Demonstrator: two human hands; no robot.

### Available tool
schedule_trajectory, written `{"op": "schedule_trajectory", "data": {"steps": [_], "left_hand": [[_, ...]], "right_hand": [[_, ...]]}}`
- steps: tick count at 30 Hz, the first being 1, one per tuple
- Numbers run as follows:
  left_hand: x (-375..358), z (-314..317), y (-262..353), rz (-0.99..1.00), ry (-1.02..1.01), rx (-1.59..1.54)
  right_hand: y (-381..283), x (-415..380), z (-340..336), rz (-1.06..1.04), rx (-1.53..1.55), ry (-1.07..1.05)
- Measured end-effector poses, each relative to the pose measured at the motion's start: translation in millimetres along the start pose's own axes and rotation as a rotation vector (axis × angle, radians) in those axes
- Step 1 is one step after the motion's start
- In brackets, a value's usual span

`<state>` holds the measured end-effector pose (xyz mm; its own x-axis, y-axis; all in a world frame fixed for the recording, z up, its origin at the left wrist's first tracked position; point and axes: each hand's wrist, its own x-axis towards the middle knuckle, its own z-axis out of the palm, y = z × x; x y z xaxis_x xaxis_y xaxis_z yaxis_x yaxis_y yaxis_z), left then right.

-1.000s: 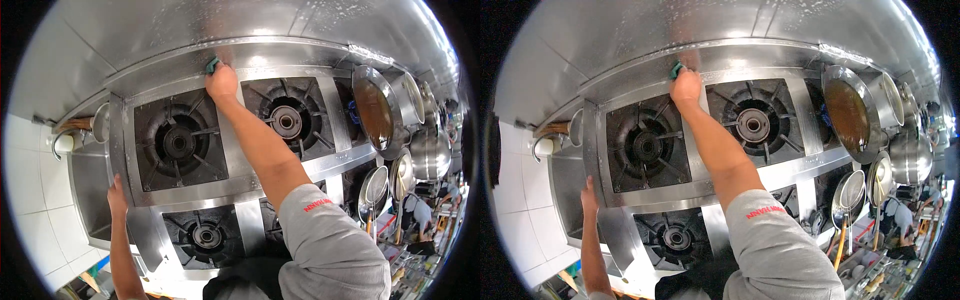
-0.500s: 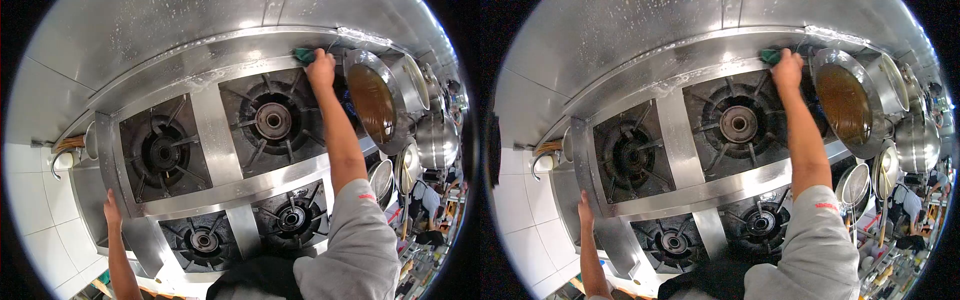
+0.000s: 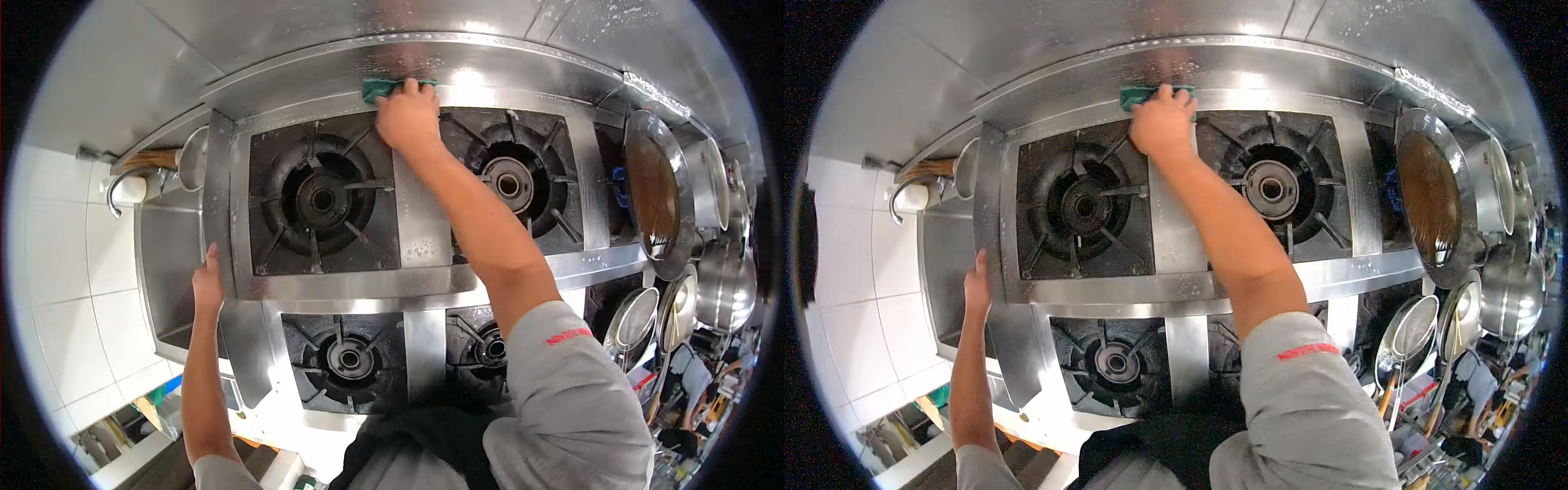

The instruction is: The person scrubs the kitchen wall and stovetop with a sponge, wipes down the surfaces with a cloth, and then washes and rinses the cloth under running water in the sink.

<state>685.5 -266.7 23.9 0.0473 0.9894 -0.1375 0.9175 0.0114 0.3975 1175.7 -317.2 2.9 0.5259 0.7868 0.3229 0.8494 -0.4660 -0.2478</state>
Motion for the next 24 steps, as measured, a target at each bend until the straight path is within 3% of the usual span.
{"op": "schedule_trajectory", "data": {"steps": [1, 3, 5, 7, 10, 12, 14, 17, 20, 22, 24], "left_hand": [[1, 7, -12, 0.118, 0.047, -0.036], [-1, 9, -11, 0.136, 0.044, -0.064], [-8, -6, 16, -0.06, -0.059, -0.037], [-3, -4, 16, -0.101, -0.116, -0.041], [-4, -5, 19, -0.082, -0.088, -0.037], [-8, -5, 20, -0.05, -0.057, -0.027], [-7, -5, 18, -0.015, -0.063, -0.003], [-10, -19, 36, -0.095, -0.193, -0.021], [-12, -15, 31, -0.011, -0.12, -0.023], [-12, -11, 30, 0.026, -0.122, 0.011], [-11, -13, 27, 0.046, -0.1, 0.049]], "right_hand": [[15, -10, 15, -0.107, 0.024, 0.13], [34, -42, 6, -0.336, -0.037, -0.03], [32, -103, -24, -0.458, -0.081, -0.085], [31, -137, -35, -0.379, 0.147, 0.09], [33, -89, -33, -0.196, 0.015, -0.224], [33, -34, -15, -0.194, -0.041, -0.15], [12, -2, -24, -0.136, 0.115, -0.113], [23, -38, 17, -0.383, -0.077, 0.04], [9, -142, -18, -0.379, -0.102, -0.068], [2, -204, -67, -0.39, 0.082, -0.11], [8, -243, -93, -0.392, 0.124, -0.045]]}}
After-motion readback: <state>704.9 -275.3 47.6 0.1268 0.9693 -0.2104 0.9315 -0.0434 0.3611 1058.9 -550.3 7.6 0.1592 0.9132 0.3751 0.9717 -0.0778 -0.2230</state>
